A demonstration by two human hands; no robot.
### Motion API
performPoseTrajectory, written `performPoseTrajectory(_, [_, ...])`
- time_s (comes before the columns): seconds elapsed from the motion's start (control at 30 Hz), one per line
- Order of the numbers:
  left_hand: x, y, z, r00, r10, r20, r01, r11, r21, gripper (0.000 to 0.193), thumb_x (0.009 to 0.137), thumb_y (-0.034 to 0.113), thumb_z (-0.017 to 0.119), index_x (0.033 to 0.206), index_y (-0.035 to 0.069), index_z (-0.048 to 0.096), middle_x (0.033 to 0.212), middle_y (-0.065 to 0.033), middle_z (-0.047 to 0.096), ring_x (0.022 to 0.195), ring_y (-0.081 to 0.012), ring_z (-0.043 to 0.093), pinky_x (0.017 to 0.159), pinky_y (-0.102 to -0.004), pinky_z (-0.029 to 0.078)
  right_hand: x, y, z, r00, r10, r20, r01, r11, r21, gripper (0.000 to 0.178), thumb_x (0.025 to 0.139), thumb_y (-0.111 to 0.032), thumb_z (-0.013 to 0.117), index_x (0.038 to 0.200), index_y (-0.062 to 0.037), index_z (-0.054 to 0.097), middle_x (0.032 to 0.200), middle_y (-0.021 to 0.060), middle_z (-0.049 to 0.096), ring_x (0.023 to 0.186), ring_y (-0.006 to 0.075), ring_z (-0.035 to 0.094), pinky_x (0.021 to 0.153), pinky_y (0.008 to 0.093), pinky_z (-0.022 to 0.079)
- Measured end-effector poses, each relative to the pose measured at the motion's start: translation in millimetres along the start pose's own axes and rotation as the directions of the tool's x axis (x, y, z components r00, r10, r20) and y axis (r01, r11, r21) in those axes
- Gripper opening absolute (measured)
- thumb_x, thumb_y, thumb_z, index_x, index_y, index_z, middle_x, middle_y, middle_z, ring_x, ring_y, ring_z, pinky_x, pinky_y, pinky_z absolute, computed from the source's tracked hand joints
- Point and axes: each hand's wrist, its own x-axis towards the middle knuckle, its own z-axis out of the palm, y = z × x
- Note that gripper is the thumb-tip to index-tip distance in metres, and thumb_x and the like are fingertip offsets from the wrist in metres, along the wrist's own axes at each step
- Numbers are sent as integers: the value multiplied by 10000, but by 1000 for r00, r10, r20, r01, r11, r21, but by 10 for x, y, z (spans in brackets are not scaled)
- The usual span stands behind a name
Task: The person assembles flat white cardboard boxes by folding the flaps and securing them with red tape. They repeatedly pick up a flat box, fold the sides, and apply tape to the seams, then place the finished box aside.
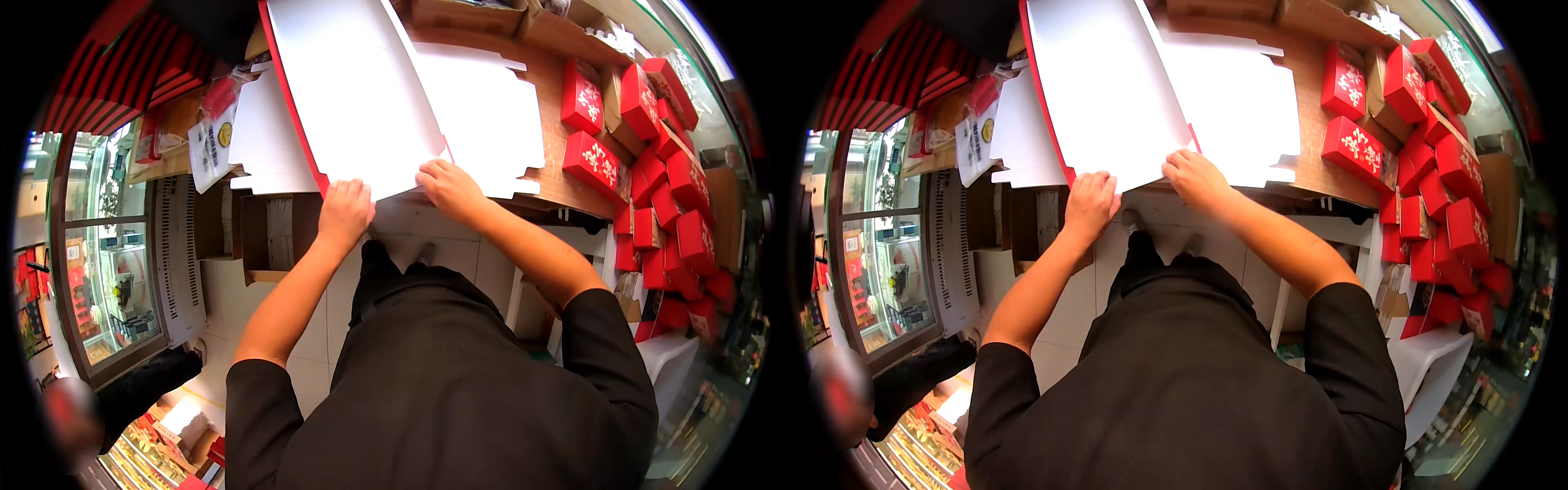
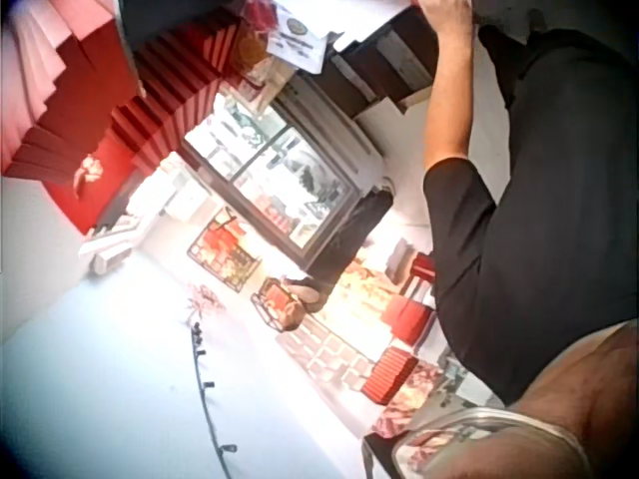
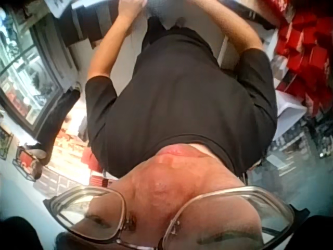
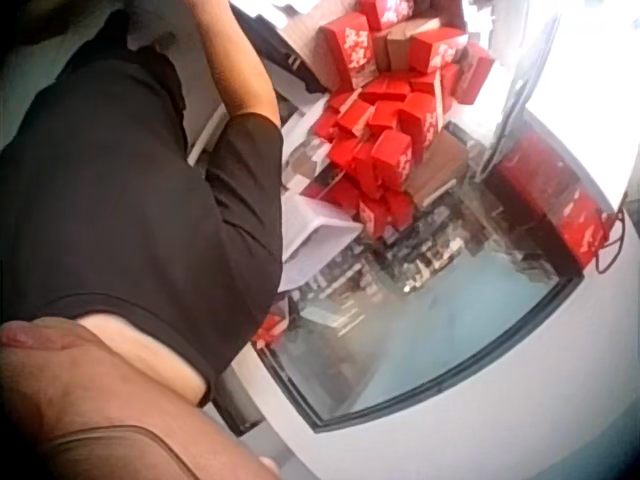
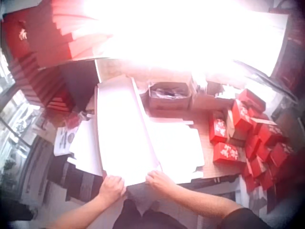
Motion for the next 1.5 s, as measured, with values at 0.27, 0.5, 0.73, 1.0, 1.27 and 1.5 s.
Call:
performPoseTrajectory(0.27, [-3,-241,165,995,73,61,-84,974,209,76,788,158,599,809,85,596,853,-77,564,908,-223,579,979,-384,409,434,157,122,971,-121,207,164,965,-206,182,746,-61,600,920,-21,635,989,97,583,987,238,563,858,345,479])
performPoseTrajectory(0.5, [96,-427,174,943,-113,314,109,994,29,138,799,83,599,930,40,589,923,-114,604,938,-245,605,840,-374,480,724,169,188,940,56,337,-15,992,-123,149,814,-38,539,937,-21,621,995,116,598,978,265,577,832,368,493])
performPoseTrajectory(0.73, [429,-553,442,999,40,34,-44,993,109,84,763,79,611,816,68,548,802,-68,545,819,-217,571,710,-328,489,1142,313,232,993,91,76,-65,956,-286,143,817,-57,561,950,-60,614,938,111,620,925,268,596,830,354,493])
performPoseTrajectory(1.0, [322,-523,432,981,127,149,-153,972,178,85,732,83,604,774,59,534,794,-82,534,789,-205,562,699,-275,494,969,239,278,976,-77,206,113,979,-171,96,793,-85,584,862,-38,630,916,109,600,971,237,576,839,322,488])
performPoseTrajectory(1.27, [402,-472,381,985,-33,172,27,999,39,97,717,37,602,780,37,529,811,-95,539,766,-222,595,637,-297,542,1042,223,252,940,-218,263,283,928,-243,92,782,-111,589,813,-42,642,906,88,598,913,209,566,831,305,476])
performPoseTrajectory(1.5, [194,-614,339,982,-8,190,-15,993,116,134,704,31,617,815,32,543,835,-106,546,773,-235,597,655,-308,546,884,267,216,959,-157,235,230,917,-326,156,792,-85,560,917,-16,625,967,108,581,937,216,563,835,313,487])
